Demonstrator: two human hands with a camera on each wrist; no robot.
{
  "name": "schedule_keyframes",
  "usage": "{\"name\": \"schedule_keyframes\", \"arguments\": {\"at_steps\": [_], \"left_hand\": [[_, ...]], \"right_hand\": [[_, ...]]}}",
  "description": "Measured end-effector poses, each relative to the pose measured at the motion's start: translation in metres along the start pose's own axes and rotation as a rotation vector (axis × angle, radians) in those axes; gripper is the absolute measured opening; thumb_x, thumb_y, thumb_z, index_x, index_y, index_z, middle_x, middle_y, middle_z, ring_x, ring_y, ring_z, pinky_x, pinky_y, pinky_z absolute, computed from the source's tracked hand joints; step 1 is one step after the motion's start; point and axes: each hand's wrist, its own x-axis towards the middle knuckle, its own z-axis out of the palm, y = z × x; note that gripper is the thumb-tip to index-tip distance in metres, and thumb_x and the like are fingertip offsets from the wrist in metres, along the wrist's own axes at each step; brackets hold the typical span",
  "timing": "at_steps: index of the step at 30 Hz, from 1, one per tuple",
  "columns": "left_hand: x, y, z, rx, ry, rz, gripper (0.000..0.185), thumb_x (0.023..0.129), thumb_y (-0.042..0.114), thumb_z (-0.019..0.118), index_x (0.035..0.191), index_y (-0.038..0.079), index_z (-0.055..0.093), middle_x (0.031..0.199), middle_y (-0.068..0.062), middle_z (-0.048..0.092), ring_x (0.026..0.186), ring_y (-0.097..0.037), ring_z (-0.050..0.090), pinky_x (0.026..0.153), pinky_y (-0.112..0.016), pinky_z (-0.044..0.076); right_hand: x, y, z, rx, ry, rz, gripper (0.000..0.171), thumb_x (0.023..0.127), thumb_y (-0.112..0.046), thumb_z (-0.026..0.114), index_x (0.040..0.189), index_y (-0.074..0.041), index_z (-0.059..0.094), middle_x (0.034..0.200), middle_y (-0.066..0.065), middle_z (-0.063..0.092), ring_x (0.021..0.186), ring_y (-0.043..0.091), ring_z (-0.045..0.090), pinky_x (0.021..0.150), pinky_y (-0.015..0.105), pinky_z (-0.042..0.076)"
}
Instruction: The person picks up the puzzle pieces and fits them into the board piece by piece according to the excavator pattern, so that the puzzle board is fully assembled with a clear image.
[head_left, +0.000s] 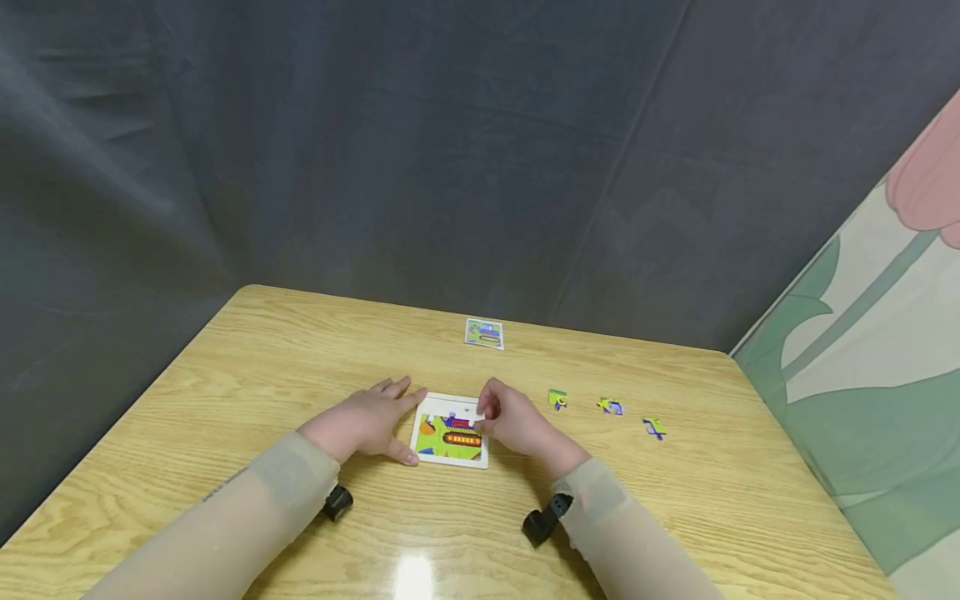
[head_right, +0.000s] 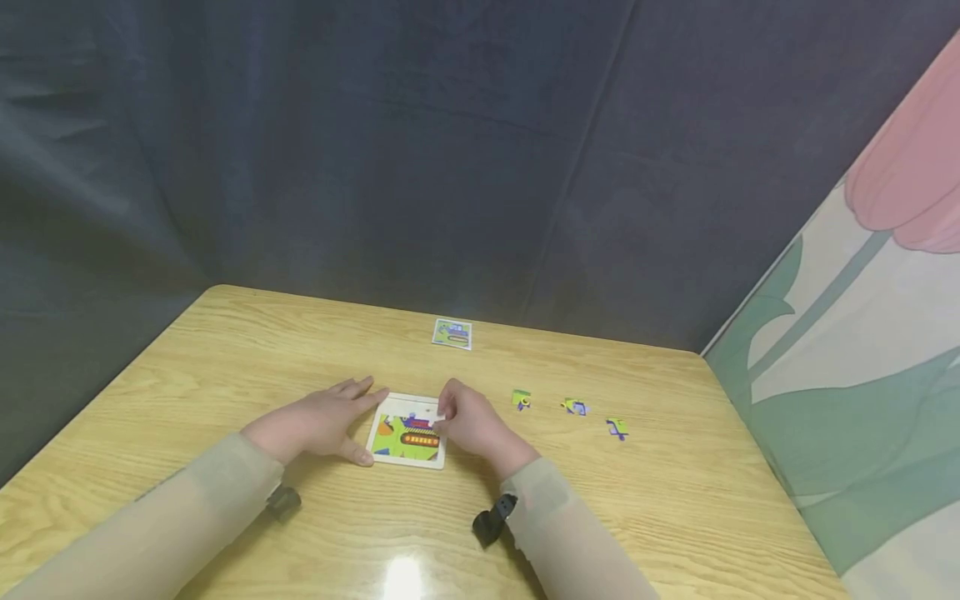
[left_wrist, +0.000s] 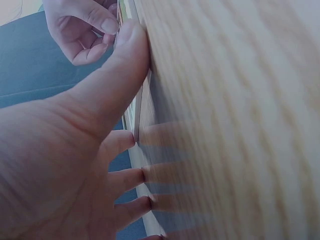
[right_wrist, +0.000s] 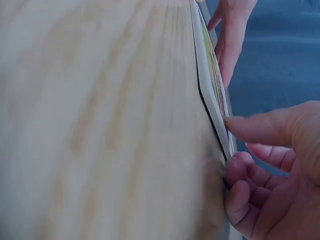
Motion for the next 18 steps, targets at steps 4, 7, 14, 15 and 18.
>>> {"name": "schedule_keyframes", "arguments": {"at_steps": [4,7,14,15,18], "left_hand": [[-0.001,0.000,-0.001,0.001,-0.003,0.003,0.104,0.076,0.055,0.077,0.158,0.014,0.027,0.162,-0.019,0.015,0.146,-0.043,0.015,0.113,-0.061,0.019],[-0.001,0.000,-0.002,0.005,0.000,0.006,0.104,0.076,0.055,0.077,0.158,0.014,0.027,0.162,-0.019,0.014,0.146,-0.043,0.015,0.113,-0.061,0.020],[-0.004,-0.001,-0.002,-0.012,-0.004,-0.001,0.104,0.076,0.054,0.078,0.157,0.013,0.028,0.162,-0.019,0.015,0.146,-0.043,0.014,0.113,-0.062,0.019],[-0.004,-0.001,-0.003,-0.013,-0.004,0.000,0.104,0.076,0.054,0.078,0.157,0.013,0.028,0.162,-0.019,0.015,0.146,-0.043,0.014,0.112,-0.062,0.019],[-0.004,-0.001,-0.002,-0.012,-0.002,0.002,0.104,0.076,0.053,0.078,0.157,0.013,0.028,0.162,-0.019,0.015,0.146,-0.043,0.014,0.112,-0.063,0.019]], "right_hand": [[0.000,0.005,-0.018,0.053,0.062,0.017,0.022,0.088,-0.008,0.075,0.092,-0.005,0.054,0.078,0.003,0.049,0.067,0.015,0.046,0.055,0.025,0.037],[0.001,0.014,-0.044,0.036,0.142,0.020,0.018,0.089,-0.007,0.073,0.088,-0.003,0.056,0.078,0.004,0.051,0.066,0.016,0.046,0.055,0.027,0.038],[-0.002,0.044,-0.094,-0.148,0.147,0.127,0.015,0.089,-0.008,0.072,0.097,0.002,0.064,0.087,0.010,0.059,0.075,0.022,0.053,0.063,0.033,0.044],[-0.002,0.047,-0.097,-0.151,0.128,0.152,0.018,0.088,-0.009,0.073,0.099,0.002,0.064,0.088,0.011,0.060,0.075,0.022,0.054,0.063,0.033,0.046],[-0.002,0.056,-0.100,-0.143,0.069,0.213,0.025,0.086,-0.007,0.076,0.103,0.003,0.061,0.092,0.014,0.061,0.077,0.023,0.056,0.065,0.033,0.048]]}}
